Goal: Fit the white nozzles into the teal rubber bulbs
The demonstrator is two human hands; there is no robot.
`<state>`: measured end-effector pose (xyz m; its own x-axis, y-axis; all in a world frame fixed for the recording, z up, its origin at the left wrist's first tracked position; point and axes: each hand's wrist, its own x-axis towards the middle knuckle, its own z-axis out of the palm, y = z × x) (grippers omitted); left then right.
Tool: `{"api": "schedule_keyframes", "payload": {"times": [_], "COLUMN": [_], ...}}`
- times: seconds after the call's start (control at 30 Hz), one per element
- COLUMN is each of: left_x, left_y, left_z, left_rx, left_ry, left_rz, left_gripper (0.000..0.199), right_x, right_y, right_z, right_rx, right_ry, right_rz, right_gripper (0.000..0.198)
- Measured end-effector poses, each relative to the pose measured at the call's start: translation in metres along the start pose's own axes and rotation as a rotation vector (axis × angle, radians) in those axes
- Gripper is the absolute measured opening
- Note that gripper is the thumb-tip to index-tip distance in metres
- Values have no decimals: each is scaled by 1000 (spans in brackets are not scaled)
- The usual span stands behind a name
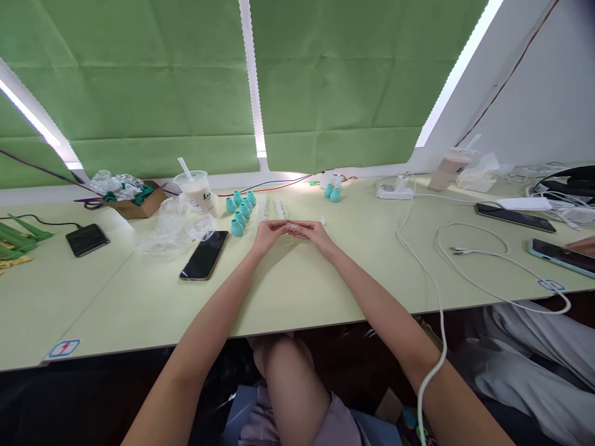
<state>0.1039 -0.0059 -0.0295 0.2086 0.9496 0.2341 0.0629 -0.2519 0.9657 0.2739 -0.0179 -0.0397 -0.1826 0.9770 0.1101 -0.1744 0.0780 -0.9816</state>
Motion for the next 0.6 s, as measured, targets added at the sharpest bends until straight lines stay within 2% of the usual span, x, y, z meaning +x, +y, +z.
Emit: {"api": "schedule_keyframes", "payload": {"times": [0.4, 0.6], "left_x": [0, 2], "left_y": [-2, 1], "left_z": [6, -1], "left_rx": [22, 82], "left_ry": [11, 13], "left_rz": [37, -4], "left_gripper": [49, 41], "right_x": [-6, -3], "right_y": [-8, -5], "right_z": [3, -1], "right_rx": [-92, -51], "right_ry": [76, -14], "right_rz": [-25, 33], "right_gripper": [39, 41]}}
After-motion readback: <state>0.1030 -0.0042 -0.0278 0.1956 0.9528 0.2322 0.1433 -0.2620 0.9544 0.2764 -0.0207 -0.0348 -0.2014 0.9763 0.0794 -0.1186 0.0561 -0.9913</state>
